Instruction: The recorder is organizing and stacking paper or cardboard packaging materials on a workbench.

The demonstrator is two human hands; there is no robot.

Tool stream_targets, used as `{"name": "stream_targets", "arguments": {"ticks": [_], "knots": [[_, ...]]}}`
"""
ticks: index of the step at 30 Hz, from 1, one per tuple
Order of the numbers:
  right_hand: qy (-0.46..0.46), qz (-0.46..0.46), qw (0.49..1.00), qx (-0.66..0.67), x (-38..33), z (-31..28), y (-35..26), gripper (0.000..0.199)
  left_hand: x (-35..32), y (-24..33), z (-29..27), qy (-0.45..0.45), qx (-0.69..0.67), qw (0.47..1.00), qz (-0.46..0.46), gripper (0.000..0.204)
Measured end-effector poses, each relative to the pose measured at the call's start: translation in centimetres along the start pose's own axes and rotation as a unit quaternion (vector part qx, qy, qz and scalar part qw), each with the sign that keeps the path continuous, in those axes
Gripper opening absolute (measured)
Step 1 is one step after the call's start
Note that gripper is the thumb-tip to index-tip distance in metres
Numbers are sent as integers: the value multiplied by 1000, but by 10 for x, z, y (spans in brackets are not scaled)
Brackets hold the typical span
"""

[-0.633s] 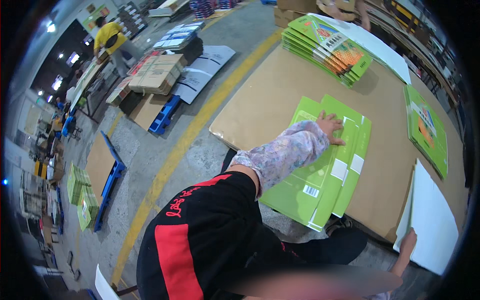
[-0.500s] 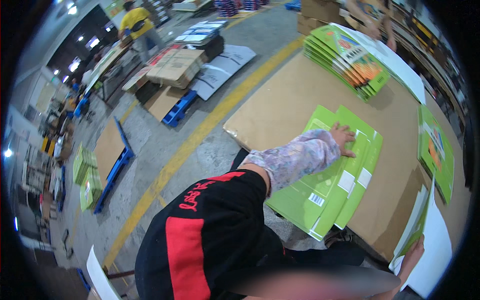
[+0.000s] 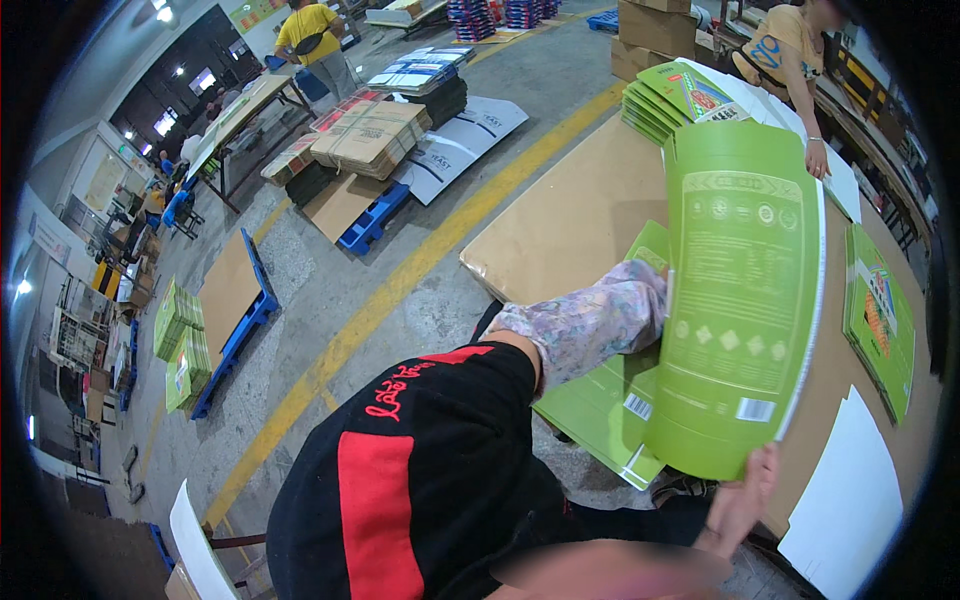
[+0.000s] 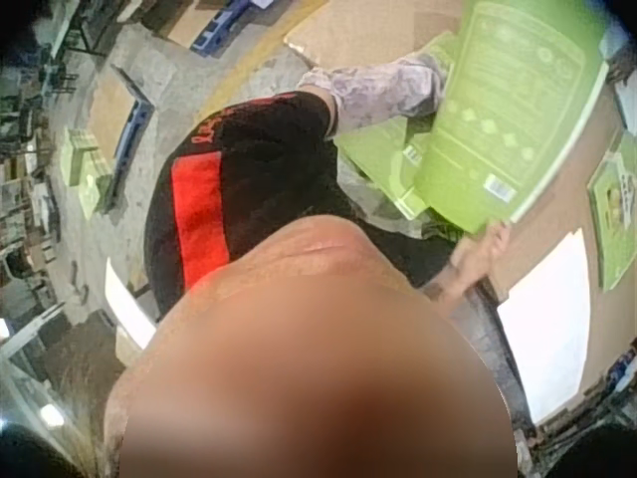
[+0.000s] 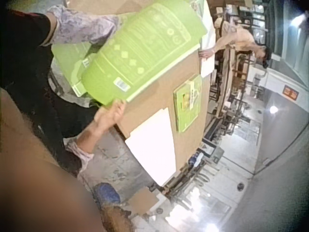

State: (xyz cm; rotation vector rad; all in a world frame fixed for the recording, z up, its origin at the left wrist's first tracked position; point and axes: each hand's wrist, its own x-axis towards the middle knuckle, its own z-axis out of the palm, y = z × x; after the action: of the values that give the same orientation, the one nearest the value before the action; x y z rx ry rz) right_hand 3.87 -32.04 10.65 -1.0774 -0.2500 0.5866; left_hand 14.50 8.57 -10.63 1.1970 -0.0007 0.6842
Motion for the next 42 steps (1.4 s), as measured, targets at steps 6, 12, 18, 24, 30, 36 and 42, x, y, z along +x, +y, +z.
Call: {"name": "stream_targets", "arguments": {"ticks": [6, 12, 18, 24, 30, 36, 42], "knots": [[49, -21, 999, 12, 6, 2, 37, 27, -37, 128, 28, 304, 107, 940, -109, 45], [10, 88, 996, -6, 14, 42, 80, 22, -79, 244, 35, 141, 411, 887, 152, 64], [-26, 158, 986, 40, -7, 80, 95, 24, -86, 209, 34, 3, 690, 724, -4, 67], [-53, 165, 985, -19, -13, 69, 104, 29, -90, 155, 15, -19, 814, 560, -151, 58], [1, 43, 879, -475, -2, 44, 53, 30, -104, 164, 56, -176, 781, 598, 28, 52], [155, -293, 653, -681, 50, -13, 41, 38, -117, 150, 93, -314, 785, 534, 9, 51], [46, 18, 827, -560, 95, -20, 22, 40, -118, 151, 84, -367, 765, 527, 42, 54]]}}
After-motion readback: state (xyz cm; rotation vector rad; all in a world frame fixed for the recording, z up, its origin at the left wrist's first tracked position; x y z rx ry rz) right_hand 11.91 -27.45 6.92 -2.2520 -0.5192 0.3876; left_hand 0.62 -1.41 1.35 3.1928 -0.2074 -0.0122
